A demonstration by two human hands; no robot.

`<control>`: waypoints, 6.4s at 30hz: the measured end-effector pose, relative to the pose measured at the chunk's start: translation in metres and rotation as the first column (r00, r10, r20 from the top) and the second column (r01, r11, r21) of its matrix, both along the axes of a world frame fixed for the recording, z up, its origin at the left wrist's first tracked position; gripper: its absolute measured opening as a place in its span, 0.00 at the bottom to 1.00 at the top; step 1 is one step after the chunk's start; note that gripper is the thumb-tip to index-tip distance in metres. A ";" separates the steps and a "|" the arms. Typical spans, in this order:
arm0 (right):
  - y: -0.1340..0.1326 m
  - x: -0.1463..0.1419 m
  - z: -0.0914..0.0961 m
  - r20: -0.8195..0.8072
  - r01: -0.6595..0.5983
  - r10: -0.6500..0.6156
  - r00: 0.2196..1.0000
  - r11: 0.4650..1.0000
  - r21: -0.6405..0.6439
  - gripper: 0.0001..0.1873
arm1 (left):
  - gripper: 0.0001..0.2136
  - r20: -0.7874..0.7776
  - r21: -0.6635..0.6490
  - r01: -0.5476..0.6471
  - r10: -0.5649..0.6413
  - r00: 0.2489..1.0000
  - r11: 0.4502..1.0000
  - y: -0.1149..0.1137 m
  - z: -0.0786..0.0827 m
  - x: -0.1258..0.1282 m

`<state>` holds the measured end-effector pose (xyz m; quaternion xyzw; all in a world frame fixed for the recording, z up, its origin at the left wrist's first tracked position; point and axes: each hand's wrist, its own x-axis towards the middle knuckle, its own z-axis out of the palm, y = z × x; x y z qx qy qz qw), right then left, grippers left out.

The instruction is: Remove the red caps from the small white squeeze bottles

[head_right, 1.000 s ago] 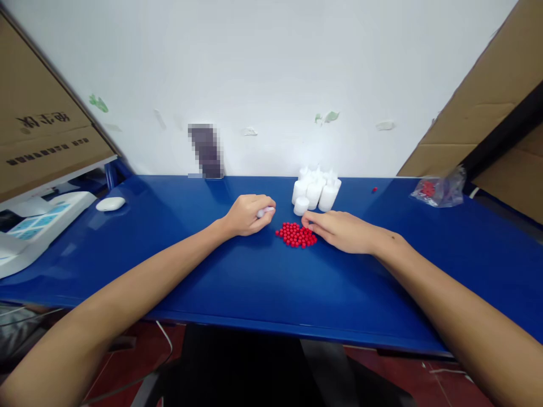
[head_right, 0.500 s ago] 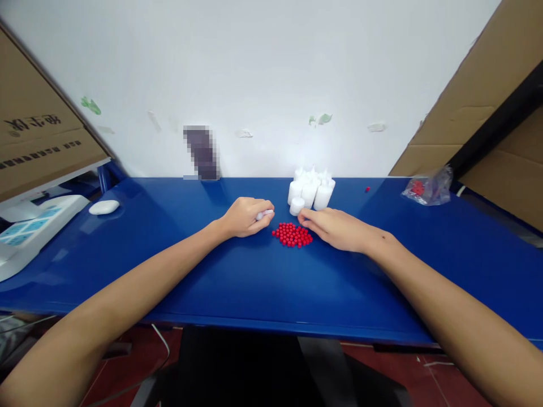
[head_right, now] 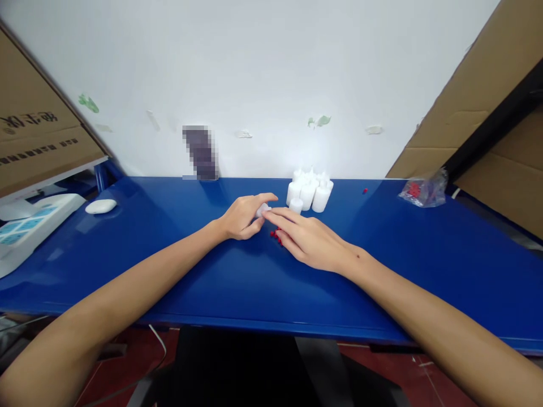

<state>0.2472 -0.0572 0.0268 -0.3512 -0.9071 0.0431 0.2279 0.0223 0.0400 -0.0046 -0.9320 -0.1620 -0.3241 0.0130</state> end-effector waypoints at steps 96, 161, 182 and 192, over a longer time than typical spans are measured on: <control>0.006 0.015 0.015 -0.492 -0.249 -0.007 0.871 0.857 -0.452 0.23 | 0.13 0.160 -0.118 0.247 -0.227 0.961 0.962 -0.038 0.013 0.038; 0.037 0.053 0.001 0.147 0.209 -0.194 0.970 0.973 -0.102 0.20 | 0.19 0.239 -0.741 0.033 0.217 0.946 0.671 0.016 0.003 -0.003; 0.042 0.045 -0.012 0.056 0.148 -0.141 0.988 0.975 -0.167 0.13 | 0.17 0.086 -0.776 -0.099 0.259 0.962 0.623 0.009 0.004 0.000; 0.036 0.041 -0.005 -0.046 0.102 -0.118 0.992 0.960 -0.260 0.19 | 0.18 0.105 -0.774 -0.058 0.219 0.970 0.631 0.011 0.002 -0.001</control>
